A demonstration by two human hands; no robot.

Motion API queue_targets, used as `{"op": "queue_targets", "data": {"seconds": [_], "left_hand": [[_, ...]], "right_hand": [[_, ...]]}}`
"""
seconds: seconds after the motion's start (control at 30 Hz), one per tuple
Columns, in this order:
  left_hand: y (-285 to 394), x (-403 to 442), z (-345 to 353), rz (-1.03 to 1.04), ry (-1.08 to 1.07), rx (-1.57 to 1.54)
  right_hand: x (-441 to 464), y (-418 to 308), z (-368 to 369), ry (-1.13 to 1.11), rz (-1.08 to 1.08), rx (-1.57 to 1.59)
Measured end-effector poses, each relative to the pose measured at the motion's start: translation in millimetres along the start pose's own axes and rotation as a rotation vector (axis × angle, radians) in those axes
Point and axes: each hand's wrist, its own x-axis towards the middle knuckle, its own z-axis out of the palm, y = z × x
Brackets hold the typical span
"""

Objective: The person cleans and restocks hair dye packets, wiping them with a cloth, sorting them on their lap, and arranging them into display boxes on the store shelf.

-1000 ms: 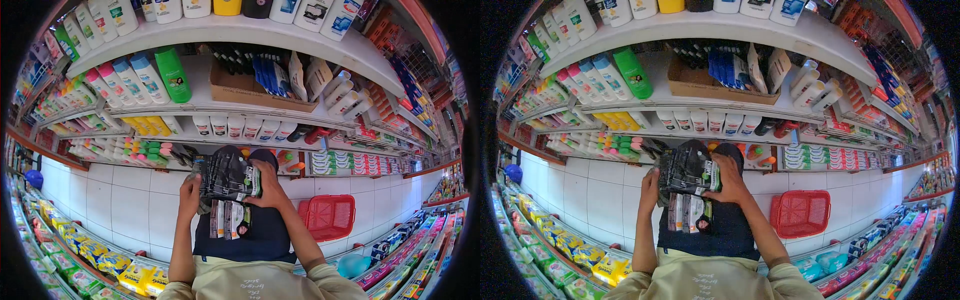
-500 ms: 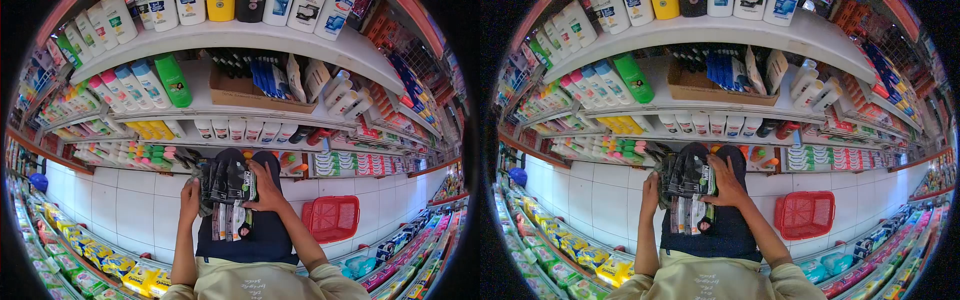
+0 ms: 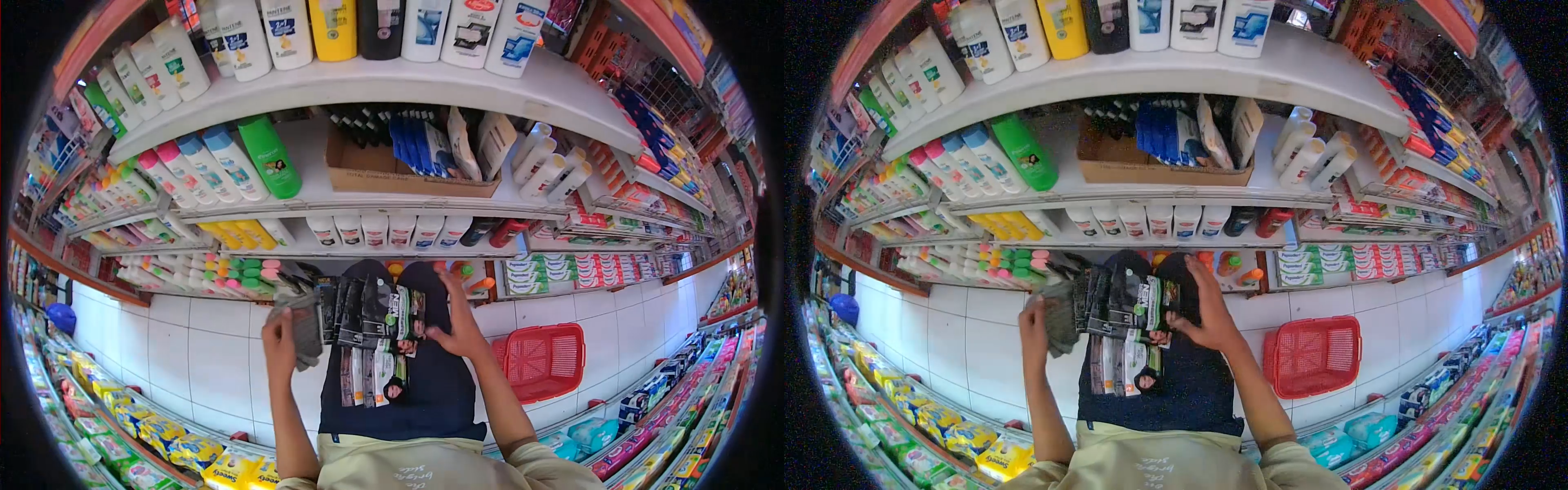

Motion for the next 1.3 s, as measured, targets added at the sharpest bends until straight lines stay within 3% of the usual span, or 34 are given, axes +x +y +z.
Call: {"op": "queue_targets", "data": {"seconds": [0.1,0.23,0.3,0.4,0.5,0.6,0.7,1.1,1.3], "left_hand": [[1.5,3.3,-16.2,0.203,0.233,0.013],[30.3,-5.7,-24.3,0.373,0.434,-0.019],[32.8,-8.5,-21.7,0.423,0.458,-0.061],[30.5,-14.4,-17.8,0.417,0.439,-0.097],[35.7,-22.6,-17.6,0.419,0.434,-0.069],[27.5,-26.0,-25.0,0.422,0.441,-0.069],[21.5,-27.4,-30.0,0.389,0.457,-0.105],[21.6,-25.8,-27.2,0.415,0.455,-0.090],[23.6,-23.5,-21.8,0.396,0.433,-0.106]], "right_hand": [[20.5,-15.1,-15.1,0.166,0.056,-0.031],[73.2,-55.1,-35.5,0.296,-0.079,-0.002],[110.7,-79.7,-33.5,0.315,-0.186,-0.146],[156.5,-94.5,-21.8,0.330,-0.246,-0.641],[180.0,-75.6,-4.7,0.264,-0.048,-0.918],[191.7,-59.9,-3.8,0.369,0.011,-0.933],[193.8,-73.6,-16.3,0.062,0.225,-0.865],[191.3,-68.1,-41.4,0.277,0.007,-0.616],[192.5,-92.4,-47.6,0.200,0.047,-0.472]]}}
